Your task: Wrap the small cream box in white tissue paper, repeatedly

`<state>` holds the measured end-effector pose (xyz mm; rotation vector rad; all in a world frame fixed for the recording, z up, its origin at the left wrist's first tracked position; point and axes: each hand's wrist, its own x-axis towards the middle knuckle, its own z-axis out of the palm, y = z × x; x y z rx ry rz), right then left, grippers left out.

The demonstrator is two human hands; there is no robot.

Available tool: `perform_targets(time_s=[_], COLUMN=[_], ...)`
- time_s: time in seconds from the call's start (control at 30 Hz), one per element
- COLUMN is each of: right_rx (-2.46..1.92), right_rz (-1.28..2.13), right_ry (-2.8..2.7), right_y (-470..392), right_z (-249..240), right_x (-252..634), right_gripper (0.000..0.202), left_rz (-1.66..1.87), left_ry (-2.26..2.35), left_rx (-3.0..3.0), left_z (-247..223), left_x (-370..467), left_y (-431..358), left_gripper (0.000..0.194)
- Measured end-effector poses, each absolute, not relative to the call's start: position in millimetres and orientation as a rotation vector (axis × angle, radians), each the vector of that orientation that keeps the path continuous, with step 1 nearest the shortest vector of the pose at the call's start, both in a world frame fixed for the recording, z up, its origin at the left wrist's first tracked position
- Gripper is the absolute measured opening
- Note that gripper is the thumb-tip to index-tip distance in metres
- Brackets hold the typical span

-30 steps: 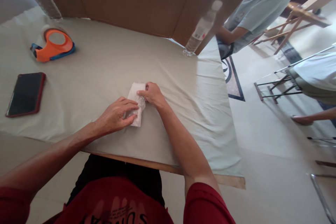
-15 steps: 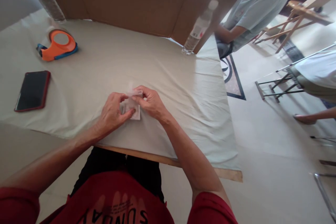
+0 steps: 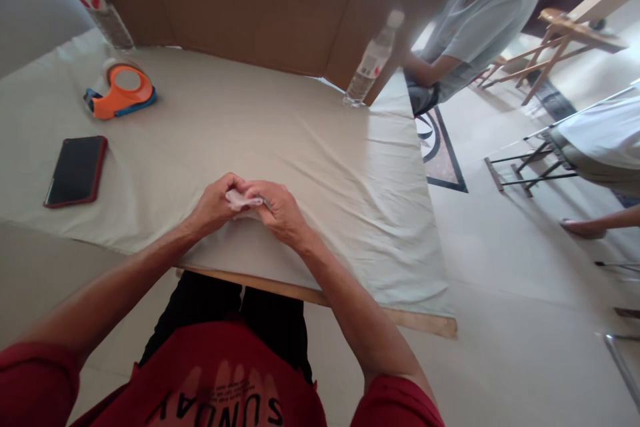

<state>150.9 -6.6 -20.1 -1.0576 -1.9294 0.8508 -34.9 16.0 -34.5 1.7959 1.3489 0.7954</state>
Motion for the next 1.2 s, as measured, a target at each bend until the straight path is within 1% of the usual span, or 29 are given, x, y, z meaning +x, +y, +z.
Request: perform_targets(time_s=[0.13, 0.23, 0.3, 0.33, 0.43, 0.5, 0.6, 0.7, 0.8, 0.87, 0.9, 1.0, 1.07, 1.1, 1.2], right_rx=[-1.047, -1.006, -0.993, -0.989, -0.953, -0.908, -0.851, -0.863, -0.978, -1.075, -1.111, -1.161, -1.172, -1.173, -1.186], right_rz=[0.694, 0.682, 0.685, 0.689, 0.696, 0.678, 0.605, 0.56, 0.721, 0.966, 1.098, 1.32, 1.348, 1.356, 1.369], right_ry=[-1.97, -1.99, -2.001, -2.004, -2.037, -2.089, -2.171, -2.172, -2.093, -2.015, -1.952, -1.689, -1.585, -1.553, -1.475], right_y=[-21.1, -24.4, -24.2, -24.1, -25.4, -27.8, -30.0, -22.4, 0.4, 21.4, 31.9, 56.6, 64.3, 65.7, 63.5], right_z=[-37.4, -43.3, -44.3, -44.5, -46.7, -50.6, -56.8, -55.3, -44.1, -36.5, -34.2, -35.7, -41.3, -44.4, -52.2], right_x=[153.3, 154.4, 155.5, 156.5, 161.1, 164.1, 166.2, 165.9, 166.4, 166.3, 165.5, 160.1, 155.7, 154.0, 152.2], right_gripper=[0.015, 0.016, 0.017, 0.018, 0.017, 0.021, 0.03, 0.036, 0.031, 0.023, 0.021, 0.029, 0.035, 0.037, 0.042], left_rz=[0.863, 0.799, 0.718, 0.676, 0.607, 0.611, 0.655, 0.724, 0.689, 0.607, 0.577, 0.634, 0.7, 0.722, 0.746], left_ry=[1.3, 1.233, 1.136, 1.083, 0.953, 0.905, 0.917, 0.965, 1.075, 1.191, 1.251, 1.355, 1.243, 1.164, 1.044], left_rx=[1.919, 1.957, 1.971, 1.998, 2.18, 2.293, 2.36, 2.286, 2.093, 1.991, 1.97, 1.891, 1.721, 1.619, 1.383], left_z=[-39.1, -37.2, -32.2, -29.2, -23.0, -23.9, -30.5, -33.5, -27.9, -22.9, -21.2, -21.2, -24.7, -27.0, -34.0], left_x=[-34.1, -41.2, -51.4, -57.6, -74.1, -79.3, -77.1, -68.7, -59.6, -53.9, -51.3, -45.9, -44.6, -44.5, -44.3], left_y=[15.7, 16.2, 16.5, 16.3, 13.7, 10.5, 7.7, 12.1, 25.3, 37.3, 43.3, 58.2, 63.7, 65.2, 66.9], left_gripper=[0.026, 0.018, 0.017, 0.02, 0.04, 0.047, 0.041, 0.037, 0.03, 0.024, 0.023, 0.032, 0.04, 0.049, 0.086])
